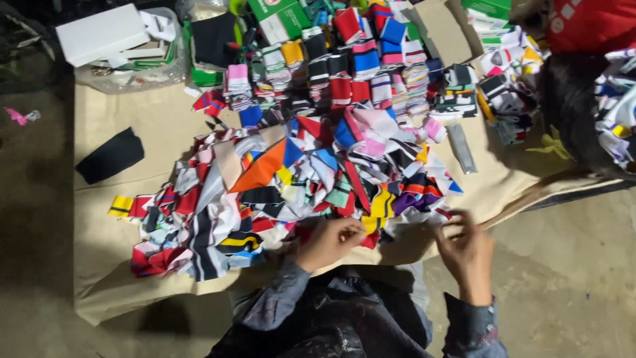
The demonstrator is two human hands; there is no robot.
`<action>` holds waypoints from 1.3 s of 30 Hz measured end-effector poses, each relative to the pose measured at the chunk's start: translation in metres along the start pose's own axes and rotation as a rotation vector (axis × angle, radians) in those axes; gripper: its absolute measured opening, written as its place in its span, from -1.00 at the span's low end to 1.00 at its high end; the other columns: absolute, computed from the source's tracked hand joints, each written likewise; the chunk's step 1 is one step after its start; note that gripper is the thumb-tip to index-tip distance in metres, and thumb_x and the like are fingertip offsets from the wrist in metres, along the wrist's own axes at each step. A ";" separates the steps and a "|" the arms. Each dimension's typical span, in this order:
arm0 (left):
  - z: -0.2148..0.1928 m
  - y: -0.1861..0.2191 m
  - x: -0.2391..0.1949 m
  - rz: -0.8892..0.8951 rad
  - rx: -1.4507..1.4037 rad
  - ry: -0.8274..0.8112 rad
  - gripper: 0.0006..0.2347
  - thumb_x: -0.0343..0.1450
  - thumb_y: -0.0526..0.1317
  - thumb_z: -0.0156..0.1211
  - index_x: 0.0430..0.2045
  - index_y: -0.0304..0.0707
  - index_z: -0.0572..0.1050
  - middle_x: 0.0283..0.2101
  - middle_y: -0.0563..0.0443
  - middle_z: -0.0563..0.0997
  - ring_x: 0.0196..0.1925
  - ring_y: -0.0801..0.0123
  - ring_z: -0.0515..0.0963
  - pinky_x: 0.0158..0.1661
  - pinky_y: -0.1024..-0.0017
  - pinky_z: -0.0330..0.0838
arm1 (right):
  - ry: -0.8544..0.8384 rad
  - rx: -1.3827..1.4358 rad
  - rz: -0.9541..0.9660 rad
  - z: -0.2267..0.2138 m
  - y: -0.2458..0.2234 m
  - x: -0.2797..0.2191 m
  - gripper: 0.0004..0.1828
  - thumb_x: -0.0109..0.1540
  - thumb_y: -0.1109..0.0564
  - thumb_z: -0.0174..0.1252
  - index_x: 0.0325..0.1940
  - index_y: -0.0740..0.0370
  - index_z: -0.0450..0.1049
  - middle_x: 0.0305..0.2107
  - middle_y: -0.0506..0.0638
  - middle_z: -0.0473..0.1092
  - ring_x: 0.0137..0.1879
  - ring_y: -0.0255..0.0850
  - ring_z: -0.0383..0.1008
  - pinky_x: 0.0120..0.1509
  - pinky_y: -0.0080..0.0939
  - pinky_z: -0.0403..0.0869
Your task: The person folds various colorful fabric strips by hand on a table covered with a beige cloth. They pick up individual strips, fold them into smaller rectangles, and place them back onto the pile.
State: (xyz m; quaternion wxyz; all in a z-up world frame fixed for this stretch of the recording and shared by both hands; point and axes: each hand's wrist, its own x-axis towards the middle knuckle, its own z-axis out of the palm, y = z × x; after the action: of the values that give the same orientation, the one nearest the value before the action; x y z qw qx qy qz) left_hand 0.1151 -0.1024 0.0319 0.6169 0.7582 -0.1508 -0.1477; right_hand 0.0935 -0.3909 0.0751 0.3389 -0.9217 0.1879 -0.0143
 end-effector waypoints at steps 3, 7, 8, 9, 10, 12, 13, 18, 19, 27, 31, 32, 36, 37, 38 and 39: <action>-0.026 -0.003 -0.024 0.029 0.068 0.047 -0.86 0.38 -0.29 0.30 -0.23 -0.19 0.65 -0.41 -0.16 0.73 -0.36 0.09 0.71 -0.42 0.29 0.57 | 0.456 0.476 -0.340 0.042 0.007 0.016 -0.79 0.15 0.41 0.26 -0.22 0.21 0.48 -0.45 0.09 0.42 -0.32 -0.04 0.53 -0.11 -0.18 0.50; -0.025 -0.032 -0.034 0.080 0.048 0.145 -0.95 0.42 -0.33 0.27 -0.34 -0.24 0.64 -0.57 -0.03 0.68 -0.56 0.32 0.64 -0.51 0.48 0.52 | 0.184 0.491 -0.410 0.054 -0.100 0.027 -0.81 0.22 0.30 0.31 -0.12 0.28 0.48 -0.49 0.18 0.48 -0.42 -0.02 0.46 -0.28 -0.14 0.40; -0.025 -0.039 -0.032 0.130 0.089 0.212 -0.95 0.41 -0.31 0.27 -0.34 -0.17 0.65 -0.60 0.02 0.67 -0.58 0.32 0.63 -0.53 0.47 0.51 | 0.097 0.427 -0.412 0.056 -0.120 0.027 -0.58 0.26 0.21 0.29 0.15 0.26 0.34 -0.52 0.20 0.49 -0.44 0.04 0.47 -0.30 -0.07 0.38; -0.023 -0.047 -0.031 0.180 0.131 0.278 -0.94 0.40 -0.28 0.28 -0.35 -0.09 0.66 -0.64 0.07 0.65 -0.59 0.33 0.61 -0.54 0.46 0.50 | 0.010 0.362 -0.414 0.058 -0.139 0.028 -0.35 0.30 0.11 0.27 0.42 0.23 0.21 -0.55 0.23 0.49 -0.46 0.10 0.47 -0.32 -0.01 0.35; -0.023 -0.047 -0.031 0.178 0.125 0.278 -0.94 0.40 -0.28 0.28 -0.35 -0.09 0.66 -0.64 0.07 0.65 -0.59 0.33 0.61 -0.54 0.46 0.50 | 0.009 0.356 -0.412 0.073 -0.140 0.036 -0.35 0.30 0.11 0.27 0.42 0.23 0.21 -0.55 0.23 0.49 -0.46 0.10 0.47 -0.32 -0.01 0.35; -0.021 -0.047 -0.029 0.284 0.107 0.334 -0.97 0.33 -0.21 0.36 -0.42 -0.04 0.67 -0.76 0.16 0.54 -0.67 0.47 0.51 -0.57 0.62 0.39 | -0.100 0.542 -0.404 0.104 -0.141 0.052 -0.45 0.37 0.09 0.17 0.45 0.08 0.25 -0.60 0.06 0.45 -0.46 -0.19 0.40 -0.36 -0.31 0.34; -0.021 -0.043 -0.030 0.285 0.101 0.333 -0.97 0.33 -0.21 0.36 -0.42 -0.04 0.67 -0.76 0.16 0.54 -0.67 0.47 0.51 -0.57 0.62 0.39 | -0.099 0.536 -0.402 0.116 -0.132 0.056 -0.45 0.37 0.09 0.17 0.45 0.08 0.25 -0.60 0.06 0.45 -0.46 -0.19 0.40 -0.36 -0.31 0.34; -0.030 -0.066 -0.034 0.203 -0.213 0.313 -0.91 0.36 -0.30 0.35 -0.39 -0.37 0.63 -0.65 -0.07 0.61 -0.67 0.47 0.55 -0.66 0.61 0.40 | 0.046 0.623 -0.367 0.147 -0.119 0.036 -0.86 0.36 0.20 0.16 -0.17 0.08 0.64 -0.64 -0.01 0.42 -0.40 -0.30 0.34 -0.20 -0.28 0.37; -0.034 -0.066 -0.033 0.205 -0.211 0.311 -0.91 0.36 -0.30 0.35 -0.39 -0.37 0.63 -0.65 -0.07 0.61 -0.67 0.47 0.55 -0.66 0.61 0.40 | 0.049 0.625 -0.368 0.149 -0.117 0.029 -0.86 0.36 0.20 0.16 -0.17 0.08 0.64 -0.64 -0.01 0.42 -0.40 -0.30 0.34 -0.20 -0.28 0.37; -0.050 -0.116 -0.020 -0.090 -0.310 0.239 -0.64 0.54 0.02 0.03 -0.43 -0.30 0.56 -0.66 -0.11 0.60 -0.66 0.42 0.65 -0.70 0.64 0.51 | -0.482 0.671 -0.255 0.190 -0.076 -0.049 -0.78 0.25 0.20 0.05 -0.46 0.16 0.54 -0.73 -0.03 0.36 -0.50 -0.14 0.42 -0.14 -0.11 0.45; -0.051 -0.077 -0.021 0.025 -0.391 0.246 -0.82 0.48 -0.21 0.25 -0.36 -0.42 0.55 -0.62 -0.23 0.58 -0.68 0.28 0.63 -0.68 0.54 0.53 | -0.510 0.656 -0.282 0.190 -0.067 -0.045 -0.81 0.24 0.27 0.02 -0.41 0.20 0.53 -0.70 -0.01 0.34 -0.46 -0.20 0.36 -0.18 -0.15 0.43; -0.050 -0.069 -0.024 0.025 -0.407 0.258 -0.80 0.46 -0.22 0.28 -0.33 -0.48 0.53 -0.62 -0.27 0.57 -0.69 0.25 0.62 -0.68 0.53 0.54 | -0.524 0.657 -0.293 0.184 -0.073 -0.050 -0.81 0.25 0.26 0.01 -0.40 0.19 0.52 -0.71 -0.02 0.35 -0.46 -0.21 0.38 -0.20 -0.16 0.42; -0.049 -0.062 -0.024 0.009 -0.432 0.293 -0.77 0.43 -0.25 0.33 -0.29 -0.57 0.51 -0.59 -0.34 0.55 -0.69 0.18 0.62 -0.69 0.48 0.55 | -0.552 0.645 -0.337 0.184 -0.070 -0.046 -0.83 0.25 0.26 0.01 -0.38 0.19 0.50 -0.76 0.02 0.35 -0.51 -0.20 0.39 -0.28 -0.18 0.41; -0.050 -0.065 -0.023 0.017 -0.431 0.298 -0.77 0.43 -0.25 0.33 -0.29 -0.57 0.51 -0.59 -0.34 0.55 -0.69 0.18 0.62 -0.69 0.48 0.55 | -0.553 0.644 -0.347 0.180 -0.077 -0.047 -0.83 0.25 0.26 0.01 -0.38 0.19 0.50 -0.76 0.02 0.35 -0.51 -0.20 0.39 -0.28 -0.18 0.41; -0.050 -0.067 -0.024 0.007 -0.410 0.278 -0.79 0.45 -0.24 0.30 -0.30 -0.53 0.53 -0.59 -0.31 0.55 -0.69 0.21 0.62 -0.69 0.51 0.55 | -0.562 0.687 -0.348 0.176 -0.081 -0.051 -0.85 0.25 0.28 0.03 -0.36 0.22 0.50 -0.78 0.00 0.33 -0.55 -0.22 0.38 -0.30 -0.22 0.41; -0.049 -0.070 -0.024 -0.002 -0.389 0.257 -0.81 0.46 -0.24 0.28 -0.32 -0.48 0.54 -0.59 -0.28 0.56 -0.70 0.24 0.62 -0.70 0.53 0.54 | -0.570 0.730 -0.350 0.172 -0.085 -0.054 -0.86 0.25 0.30 0.05 -0.34 0.24 0.51 -0.81 -0.02 0.31 -0.59 -0.25 0.37 -0.32 -0.27 0.40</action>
State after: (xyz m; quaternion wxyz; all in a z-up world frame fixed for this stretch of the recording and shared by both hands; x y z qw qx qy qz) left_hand 0.1165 -0.0356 -0.0265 0.7654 0.6378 -0.0389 -0.0768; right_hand 0.0981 -0.2060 0.0017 0.6700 -0.7279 -0.0872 0.1169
